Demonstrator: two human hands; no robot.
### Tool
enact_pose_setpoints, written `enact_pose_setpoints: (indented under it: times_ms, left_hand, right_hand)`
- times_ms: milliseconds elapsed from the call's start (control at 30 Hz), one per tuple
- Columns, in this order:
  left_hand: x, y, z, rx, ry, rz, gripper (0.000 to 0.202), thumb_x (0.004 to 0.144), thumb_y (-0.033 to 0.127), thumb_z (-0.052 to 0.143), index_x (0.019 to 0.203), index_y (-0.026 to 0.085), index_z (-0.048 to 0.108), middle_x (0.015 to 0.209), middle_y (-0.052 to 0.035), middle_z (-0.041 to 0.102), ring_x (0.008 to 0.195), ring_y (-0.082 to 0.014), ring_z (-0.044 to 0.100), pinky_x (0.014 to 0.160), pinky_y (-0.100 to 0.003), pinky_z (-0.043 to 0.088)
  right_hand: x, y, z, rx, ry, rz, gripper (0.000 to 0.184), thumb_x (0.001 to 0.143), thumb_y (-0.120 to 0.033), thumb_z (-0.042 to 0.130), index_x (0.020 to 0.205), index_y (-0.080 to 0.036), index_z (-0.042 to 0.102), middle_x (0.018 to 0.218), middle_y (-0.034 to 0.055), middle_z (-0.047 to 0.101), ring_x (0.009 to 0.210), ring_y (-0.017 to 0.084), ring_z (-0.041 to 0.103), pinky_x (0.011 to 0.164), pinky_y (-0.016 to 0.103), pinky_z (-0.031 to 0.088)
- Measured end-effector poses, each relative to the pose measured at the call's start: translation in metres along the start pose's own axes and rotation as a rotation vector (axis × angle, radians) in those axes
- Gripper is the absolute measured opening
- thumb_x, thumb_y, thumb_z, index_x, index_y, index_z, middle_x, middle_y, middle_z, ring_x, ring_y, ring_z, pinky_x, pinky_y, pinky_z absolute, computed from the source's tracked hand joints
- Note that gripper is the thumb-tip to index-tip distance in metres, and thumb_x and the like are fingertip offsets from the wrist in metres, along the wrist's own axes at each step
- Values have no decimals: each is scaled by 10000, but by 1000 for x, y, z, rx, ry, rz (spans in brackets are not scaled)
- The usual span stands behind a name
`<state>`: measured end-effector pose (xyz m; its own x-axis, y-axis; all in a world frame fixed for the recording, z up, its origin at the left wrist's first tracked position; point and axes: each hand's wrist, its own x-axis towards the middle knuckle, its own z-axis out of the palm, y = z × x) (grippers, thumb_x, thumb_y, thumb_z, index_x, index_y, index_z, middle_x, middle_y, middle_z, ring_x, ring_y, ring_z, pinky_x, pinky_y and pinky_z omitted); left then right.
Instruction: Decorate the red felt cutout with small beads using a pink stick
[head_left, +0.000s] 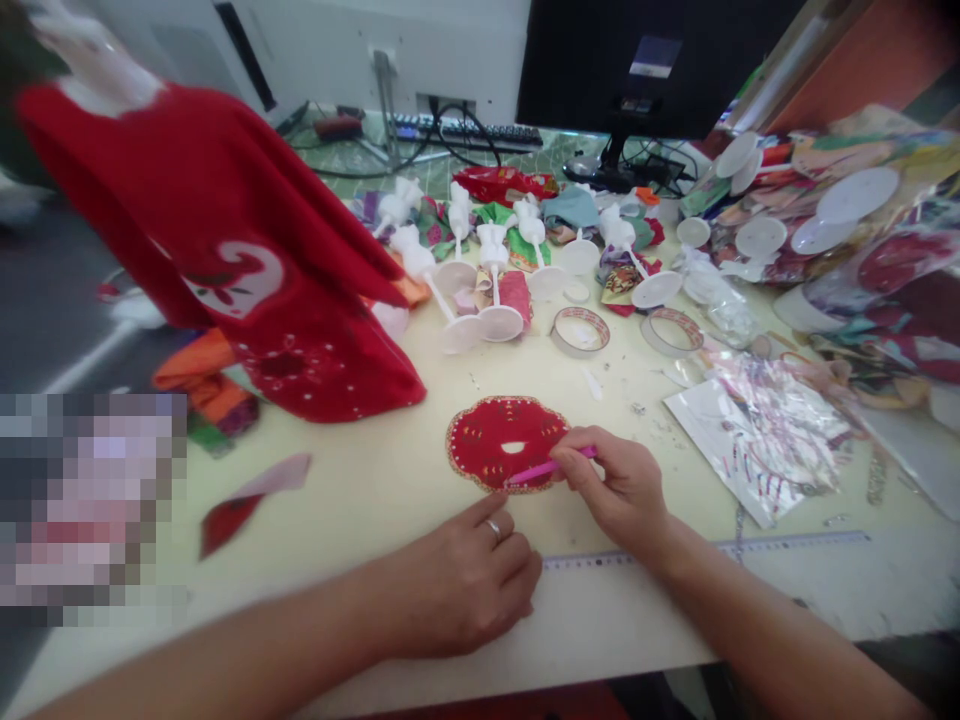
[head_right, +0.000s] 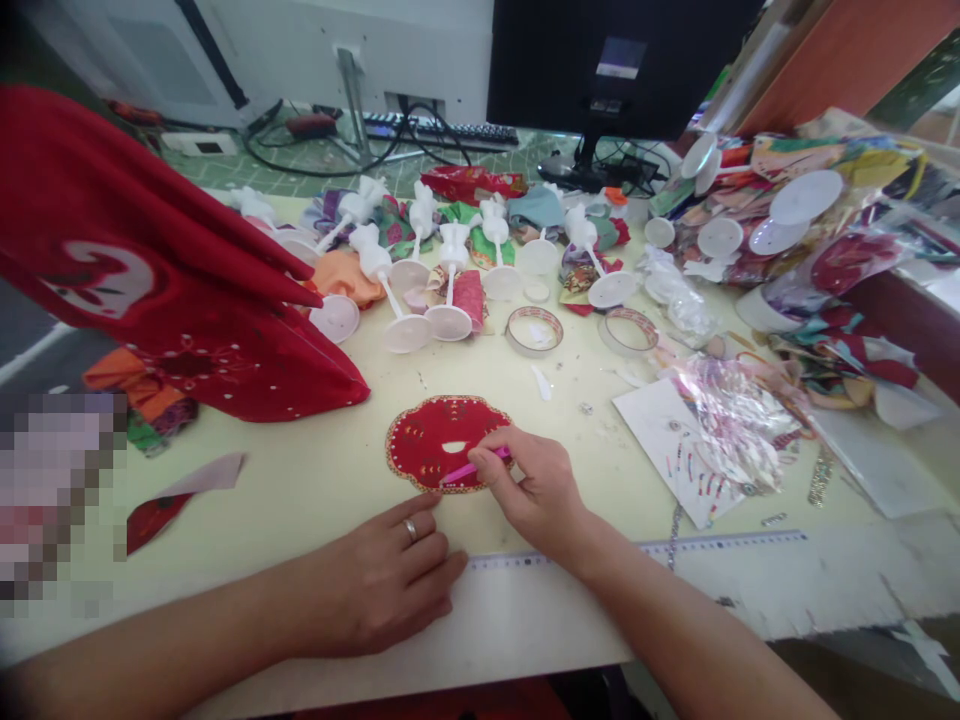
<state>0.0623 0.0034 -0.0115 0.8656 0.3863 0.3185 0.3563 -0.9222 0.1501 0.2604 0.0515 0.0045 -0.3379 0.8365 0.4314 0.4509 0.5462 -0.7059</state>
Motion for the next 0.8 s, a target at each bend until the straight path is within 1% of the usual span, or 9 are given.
enact_pose_setpoints:
  times_ms: [300, 567, 800]
  left_hand:
    - [0, 0, 0, -8, -3, 1, 182, 891, 231, 459, 901, 114, 598, 718, -26, 545, 682, -168, 500, 967, -457, 397]
    - [1, 0, 1, -8, -4, 0, 184, 895, 224, 448, 897, 116, 597, 711, -28, 543, 671, -166, 496, 947, -465, 413]
    - [0, 0, 1, -15, -3, -2, 181, 889, 228, 459, 890, 113, 599, 712, -26, 542, 675, -168, 495, 957, -459, 410]
  right_hand:
    - [0, -1, 0, 104, -38, 59, 125, 883, -157, 488, 793, -180, 572, 616, -35, 588, 529, 65, 529, 507, 183, 409]
    - [0, -2, -1, 122, -42, 96, 147, 896, -199, 467, 795, -181, 571, 617, -25, 596, 524, 81, 539, 496, 200, 419]
    - [1, -2, -2, 89, -54, 113, 169, 899, -215, 459, 775, -181, 569, 597, -22, 591, 521, 89, 539, 495, 207, 418]
